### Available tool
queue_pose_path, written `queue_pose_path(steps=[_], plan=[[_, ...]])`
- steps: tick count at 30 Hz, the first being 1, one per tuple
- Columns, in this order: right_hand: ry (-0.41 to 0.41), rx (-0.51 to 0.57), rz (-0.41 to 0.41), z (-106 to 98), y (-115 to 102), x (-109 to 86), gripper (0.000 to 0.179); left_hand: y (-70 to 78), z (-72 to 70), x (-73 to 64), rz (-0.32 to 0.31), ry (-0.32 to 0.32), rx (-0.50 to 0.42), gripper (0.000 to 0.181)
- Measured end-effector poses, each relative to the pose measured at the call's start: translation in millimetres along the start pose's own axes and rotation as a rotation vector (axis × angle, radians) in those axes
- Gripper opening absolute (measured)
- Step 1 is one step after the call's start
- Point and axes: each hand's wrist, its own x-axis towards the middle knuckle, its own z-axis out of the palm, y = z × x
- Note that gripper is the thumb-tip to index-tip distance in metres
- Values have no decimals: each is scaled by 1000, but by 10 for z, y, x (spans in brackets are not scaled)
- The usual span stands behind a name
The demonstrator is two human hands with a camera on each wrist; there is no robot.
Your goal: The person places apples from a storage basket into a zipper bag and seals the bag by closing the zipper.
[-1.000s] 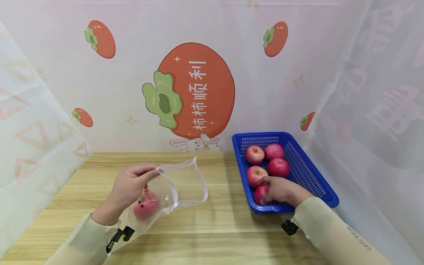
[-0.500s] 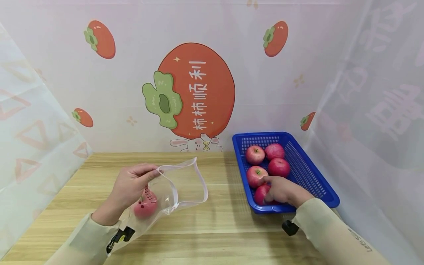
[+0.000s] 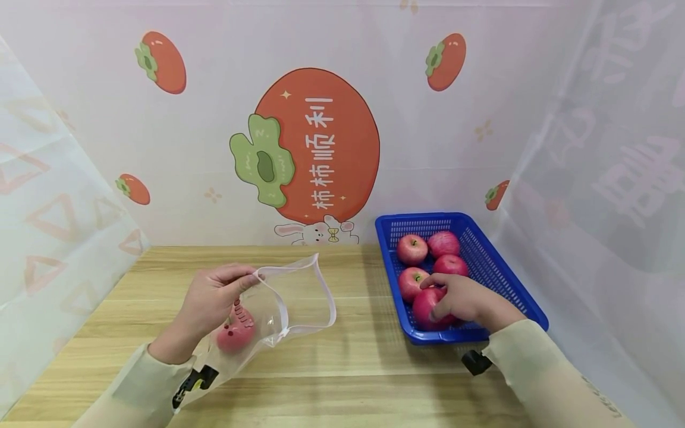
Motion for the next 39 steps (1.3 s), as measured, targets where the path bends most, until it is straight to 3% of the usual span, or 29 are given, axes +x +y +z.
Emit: queue_pose_path(steps=[4, 9, 13, 16, 22, 26, 30, 39], plan=[[21, 53, -28, -66, -26, -56, 65, -8, -4, 5, 7, -9, 6, 14], [31, 318, -53, -91, -71, -78, 68, -8, -11, -6, -1, -14, 4, 15], [-2, 545, -134, -67, -81, -63, 66, -9, -15, -11, 1, -12, 5, 13], [-24, 654, -212, -38, -87, -44, 61, -9, -17, -10, 2, -9, 7, 11], [-148, 862, -373, 64, -153, -17, 57, 3, -13, -14, 1, -5, 4, 9], [-244, 1002, -416, 175, -262, -22, 58, 15, -16, -16, -7, -5, 1, 10], [-268, 1044, -425, 283, -408, -21, 58, 29, -16, -14, -13, -5, 2, 10], [-166, 928, -428, 528, -766, -18, 60, 68, -7, -13, -7, 14, -5, 15]])
